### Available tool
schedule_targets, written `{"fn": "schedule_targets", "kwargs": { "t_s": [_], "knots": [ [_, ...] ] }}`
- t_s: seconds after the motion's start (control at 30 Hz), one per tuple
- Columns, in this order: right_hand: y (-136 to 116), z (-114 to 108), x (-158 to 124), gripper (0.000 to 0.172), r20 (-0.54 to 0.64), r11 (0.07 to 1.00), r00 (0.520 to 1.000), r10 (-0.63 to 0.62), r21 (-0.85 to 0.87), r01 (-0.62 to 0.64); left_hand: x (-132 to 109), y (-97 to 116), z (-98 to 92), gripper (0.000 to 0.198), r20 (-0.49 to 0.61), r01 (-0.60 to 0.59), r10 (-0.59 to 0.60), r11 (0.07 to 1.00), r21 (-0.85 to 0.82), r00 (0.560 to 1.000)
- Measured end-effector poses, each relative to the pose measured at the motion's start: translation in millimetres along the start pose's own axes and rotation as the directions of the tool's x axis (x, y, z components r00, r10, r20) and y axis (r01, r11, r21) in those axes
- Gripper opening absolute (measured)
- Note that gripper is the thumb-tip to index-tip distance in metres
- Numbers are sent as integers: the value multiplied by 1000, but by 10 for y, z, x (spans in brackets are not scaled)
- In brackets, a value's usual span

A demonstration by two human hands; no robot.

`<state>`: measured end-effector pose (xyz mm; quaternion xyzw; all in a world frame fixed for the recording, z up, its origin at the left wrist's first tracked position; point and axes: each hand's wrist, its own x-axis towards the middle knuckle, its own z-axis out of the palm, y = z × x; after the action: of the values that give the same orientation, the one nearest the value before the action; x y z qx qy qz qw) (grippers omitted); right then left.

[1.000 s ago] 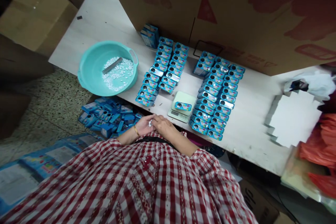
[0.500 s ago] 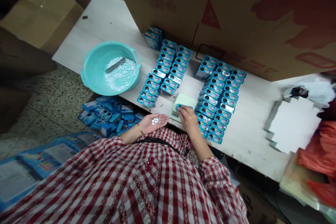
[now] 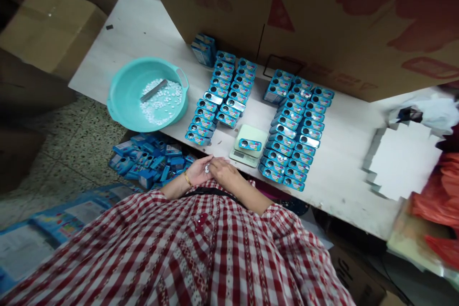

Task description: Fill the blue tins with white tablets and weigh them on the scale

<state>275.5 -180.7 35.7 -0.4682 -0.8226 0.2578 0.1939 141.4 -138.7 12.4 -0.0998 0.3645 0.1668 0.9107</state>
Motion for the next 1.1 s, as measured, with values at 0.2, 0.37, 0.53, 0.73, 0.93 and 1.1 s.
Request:
{"fn": "schedule_targets", "kwargs": {
  "t_s": [0.2, 0.37, 0.53, 0.73, 0.93, 1.1],
  "knots": [
    [270, -279, -211, 21, -279, 988, 949, 147, -6, -155, -29, 7, -16, 30, 16, -3, 3, 999, 41, 1000],
    [643, -488, -312, 21, -406, 941, 861, 307, -6, -338, -41, 11, 23, 30, 33, 17, -19, 997, 74, 999],
    [742, -559, -448, 21, -520, 903, 771, 367, 2, -429, -48, 19, 41, 29, -34, 2, 1, 998, 69, 999],
    [871, -666, -652, 22, -638, 841, 635, 435, 36, -540, -20, 75, -35, 25, -222, -100, 104, 995, 28, 970],
    [919, -729, -654, 17, -612, 857, 694, 379, -50, -513, -25, 98, -86, 25, -192, -120, 120, 993, 14, 974],
    [864, -654, -599, 15, -482, 847, 801, 355, -196, -493, -38, 113, -110, 24, -176, -126, 122, 992, -7, 977]
  ]
}}
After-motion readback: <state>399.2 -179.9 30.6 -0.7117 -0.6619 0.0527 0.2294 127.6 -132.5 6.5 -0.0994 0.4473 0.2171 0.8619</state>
